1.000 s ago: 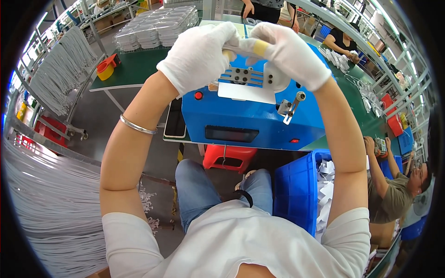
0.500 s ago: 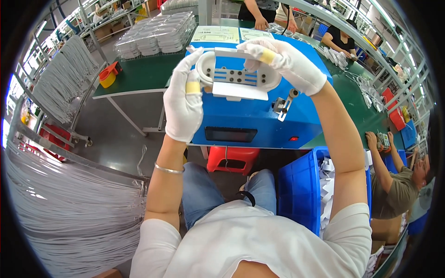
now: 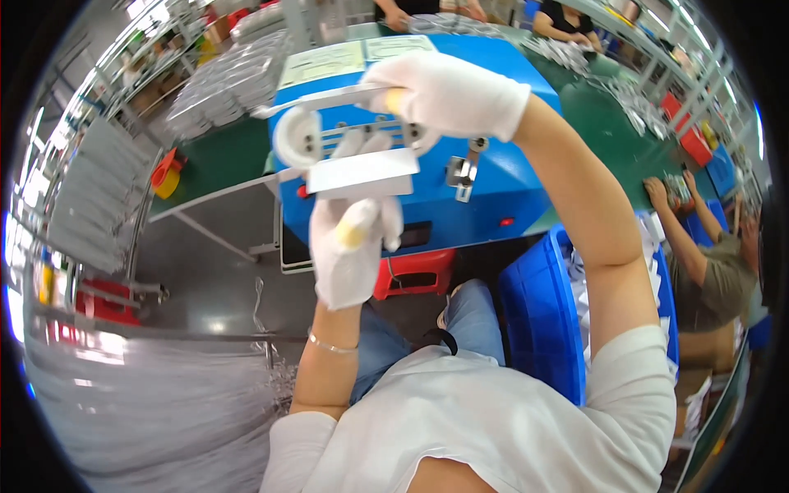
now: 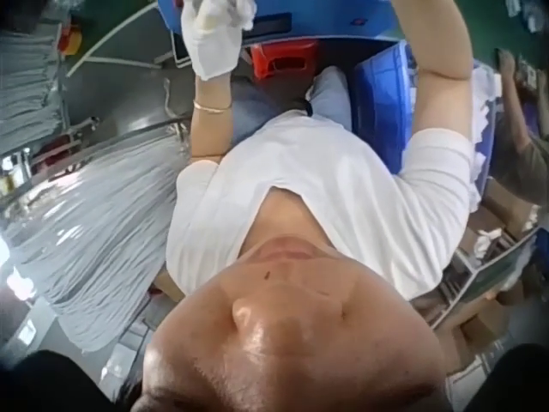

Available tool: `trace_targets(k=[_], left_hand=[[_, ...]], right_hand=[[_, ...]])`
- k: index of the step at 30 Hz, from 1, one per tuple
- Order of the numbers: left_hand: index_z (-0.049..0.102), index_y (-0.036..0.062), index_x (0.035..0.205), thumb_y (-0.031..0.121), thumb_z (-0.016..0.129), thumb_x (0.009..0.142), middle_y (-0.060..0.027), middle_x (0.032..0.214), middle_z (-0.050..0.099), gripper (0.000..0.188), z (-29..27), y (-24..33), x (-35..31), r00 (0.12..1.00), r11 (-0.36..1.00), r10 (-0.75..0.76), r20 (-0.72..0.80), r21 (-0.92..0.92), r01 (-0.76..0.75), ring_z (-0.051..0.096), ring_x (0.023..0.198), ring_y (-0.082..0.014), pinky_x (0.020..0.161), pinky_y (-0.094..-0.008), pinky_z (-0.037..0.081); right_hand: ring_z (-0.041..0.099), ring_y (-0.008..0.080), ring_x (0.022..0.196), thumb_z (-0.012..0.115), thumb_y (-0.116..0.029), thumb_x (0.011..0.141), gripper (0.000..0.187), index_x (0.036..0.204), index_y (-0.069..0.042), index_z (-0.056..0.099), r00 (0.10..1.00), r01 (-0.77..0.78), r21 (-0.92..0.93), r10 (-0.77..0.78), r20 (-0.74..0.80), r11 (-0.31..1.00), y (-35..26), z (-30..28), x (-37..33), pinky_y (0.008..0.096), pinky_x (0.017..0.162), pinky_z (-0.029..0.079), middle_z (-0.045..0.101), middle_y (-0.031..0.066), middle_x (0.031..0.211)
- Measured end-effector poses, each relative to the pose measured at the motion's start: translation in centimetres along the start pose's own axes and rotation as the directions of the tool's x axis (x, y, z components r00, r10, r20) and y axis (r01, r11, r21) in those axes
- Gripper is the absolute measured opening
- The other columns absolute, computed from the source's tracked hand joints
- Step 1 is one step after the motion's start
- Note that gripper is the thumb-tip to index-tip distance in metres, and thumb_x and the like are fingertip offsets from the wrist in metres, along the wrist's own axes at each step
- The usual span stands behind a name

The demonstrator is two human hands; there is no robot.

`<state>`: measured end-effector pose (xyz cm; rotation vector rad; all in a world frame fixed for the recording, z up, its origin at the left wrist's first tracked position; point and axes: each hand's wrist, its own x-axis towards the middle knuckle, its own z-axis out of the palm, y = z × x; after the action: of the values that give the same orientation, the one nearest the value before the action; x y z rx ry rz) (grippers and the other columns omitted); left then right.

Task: Manually feed individual cables from a bundle into a processing machine and collect the finished parts in a bin.

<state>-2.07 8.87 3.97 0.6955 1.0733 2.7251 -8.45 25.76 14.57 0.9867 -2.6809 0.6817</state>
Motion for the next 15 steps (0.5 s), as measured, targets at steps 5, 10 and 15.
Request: trace_targets(k=[5,10,15], left_hand=[[0.026,-0.0058,0.139,0.028,0.073,0.073,-0.0289,0.127,0.046,0.087,1.6,2.0,-0.8,0.991,0.932,0.117,-0.062,0.351,-0.088,0.059,0.064,-0.0212,0.046,-0.0255,0.047],[0.031,-0.0069,0.137,0.051,0.088,0.043,-0.0252,0.118,0.055,0.124,1.4,3.2,1.1,0.988,0.878,0.122,0.091,0.455,-0.15,0.06,0.065,-0.0211,0.057,-0.0249,0.049],[0.049,-0.0077,0.124,0.051,0.079,0.065,-0.0225,0.097,0.064,0.089,-6.8,5.7,-3.8,0.95,0.735,-0.309,0.046,0.645,0.208,0.063,0.07,-0.0216,0.06,-0.0283,0.052]], right_hand=[[0.061,0.0225,0.069,0.057,-0.004,0.079,0.027,0.106,-0.003,0.06,0.998,0.056,-0.068,-0.058,-0.028,0.996,-3.2,-3.1,-0.9,0.0307,0.064,0.051,0.064,0.0113,0.089],[0.053,0.0171,0.054,0.05,-0.01,0.089,0.014,0.097,-0.003,0.06,0.916,-0.043,0.947,0.391,-0.09,0.319,12.7,-13.1,-7.6,0.0301,0.044,0.042,0.058,0.0055,0.077],[0.037,0.0124,0.039,0.054,-0.027,0.086,0.021,0.085,-0.006,0.057,0.743,-0.25,0.917,0.668,-0.024,0.311,29.4,-11.3,-29.4,0.027,0.034,0.029,0.052,0.0064,0.06]])
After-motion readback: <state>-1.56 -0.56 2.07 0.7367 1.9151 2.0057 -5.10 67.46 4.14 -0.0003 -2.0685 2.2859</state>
